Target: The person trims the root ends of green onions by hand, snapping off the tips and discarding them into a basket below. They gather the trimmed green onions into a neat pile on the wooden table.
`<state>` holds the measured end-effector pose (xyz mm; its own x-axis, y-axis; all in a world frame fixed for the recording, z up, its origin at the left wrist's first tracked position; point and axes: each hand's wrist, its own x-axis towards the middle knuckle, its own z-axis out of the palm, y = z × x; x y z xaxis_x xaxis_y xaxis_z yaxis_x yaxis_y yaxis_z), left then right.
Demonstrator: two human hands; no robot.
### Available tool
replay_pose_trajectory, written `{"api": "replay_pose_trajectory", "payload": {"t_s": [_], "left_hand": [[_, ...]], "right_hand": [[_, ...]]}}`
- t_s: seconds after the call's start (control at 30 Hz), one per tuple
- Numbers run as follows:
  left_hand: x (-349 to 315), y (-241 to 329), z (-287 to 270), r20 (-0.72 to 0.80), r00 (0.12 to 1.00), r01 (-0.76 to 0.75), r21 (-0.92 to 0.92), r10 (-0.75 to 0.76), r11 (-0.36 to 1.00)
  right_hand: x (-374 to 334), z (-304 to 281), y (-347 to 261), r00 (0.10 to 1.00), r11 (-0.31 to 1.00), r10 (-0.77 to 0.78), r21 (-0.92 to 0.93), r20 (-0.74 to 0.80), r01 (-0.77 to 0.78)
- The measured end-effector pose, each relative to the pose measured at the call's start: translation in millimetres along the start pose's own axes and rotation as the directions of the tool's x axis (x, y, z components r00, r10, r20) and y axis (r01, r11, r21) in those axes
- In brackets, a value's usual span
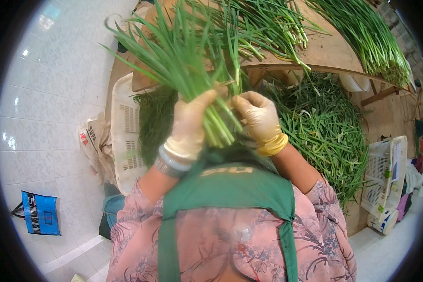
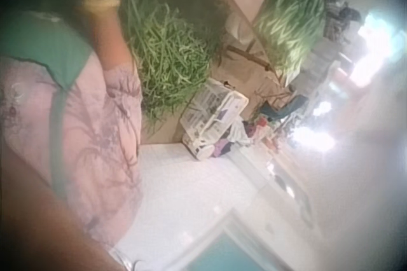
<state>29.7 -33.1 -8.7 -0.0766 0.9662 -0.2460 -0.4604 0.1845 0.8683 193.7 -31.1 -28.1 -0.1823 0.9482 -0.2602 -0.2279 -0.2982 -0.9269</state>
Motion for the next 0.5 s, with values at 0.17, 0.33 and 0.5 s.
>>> {"api": "replay_pose_trajectory", "payload": {"t_s": [0.17,0.33,0.5], "left_hand": [[17.8,9.9,-31.7,-0.067,0.997,0.030,-0.267,-0.050,0.963],[3.2,9.8,-43.2,0.098,0.979,0.205,-0.448,-0.180,0.870],[13.5,-2.9,-44.6,0.283,0.934,0.332,-0.471,-0.216,0.817]], "right_hand": [[-17.5,-61.2,-6.7,0.999,0.982,-0.027,-0.187,-0.018,0.023],[-61.8,-155.2,-26.3,0.848,0.370,0.506,-0.928,0.156,-0.050],[-45.3,-164.3,-27.9,0.980,-0.252,0.158,-0.964,-0.125,-0.082]]}}
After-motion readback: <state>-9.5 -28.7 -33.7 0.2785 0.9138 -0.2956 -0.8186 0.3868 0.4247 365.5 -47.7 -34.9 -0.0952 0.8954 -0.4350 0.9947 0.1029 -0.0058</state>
